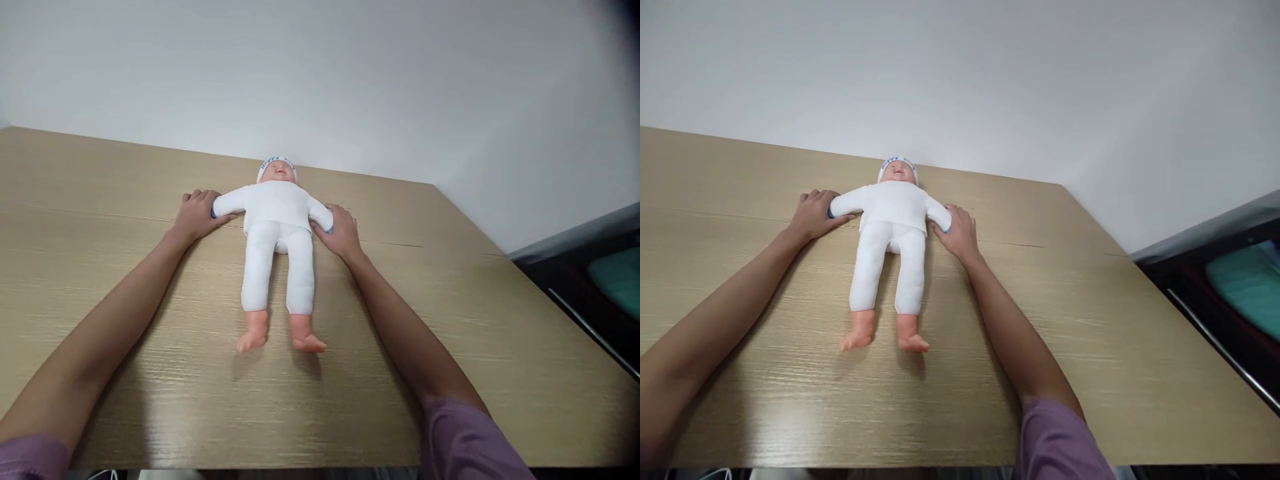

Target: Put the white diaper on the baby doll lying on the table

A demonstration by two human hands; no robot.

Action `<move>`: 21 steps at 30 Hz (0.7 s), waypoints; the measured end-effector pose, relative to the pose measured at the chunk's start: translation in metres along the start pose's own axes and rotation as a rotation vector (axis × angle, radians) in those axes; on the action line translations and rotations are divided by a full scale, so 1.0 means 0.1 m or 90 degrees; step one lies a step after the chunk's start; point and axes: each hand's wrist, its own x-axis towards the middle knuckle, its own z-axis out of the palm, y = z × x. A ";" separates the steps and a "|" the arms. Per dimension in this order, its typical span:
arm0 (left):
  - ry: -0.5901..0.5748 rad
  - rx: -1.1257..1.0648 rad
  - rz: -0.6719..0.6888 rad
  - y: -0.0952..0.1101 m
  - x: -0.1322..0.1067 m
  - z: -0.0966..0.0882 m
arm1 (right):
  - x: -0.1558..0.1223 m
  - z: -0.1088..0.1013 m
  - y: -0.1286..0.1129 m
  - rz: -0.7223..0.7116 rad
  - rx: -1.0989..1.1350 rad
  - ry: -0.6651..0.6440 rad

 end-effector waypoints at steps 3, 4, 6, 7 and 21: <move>0.005 0.000 -0.021 0.05 -0.06 -0.03 | -0.04 -0.02 -0.07 0.014 -0.026 0.020; 0.004 0.001 -0.035 0.07 -0.09 -0.05 | -0.06 -0.03 -0.10 0.018 -0.030 0.030; 0.001 0.003 -0.067 0.11 -0.17 -0.08 | -0.14 -0.04 -0.14 0.037 -0.028 0.056; 0.001 0.000 -0.084 0.13 -0.22 -0.10 | -0.18 -0.04 -0.16 0.050 -0.025 0.071; 0.137 -0.162 -0.203 1.21 -1.47 -0.71 | -1.37 -0.81 -1.06 0.220 0.101 0.050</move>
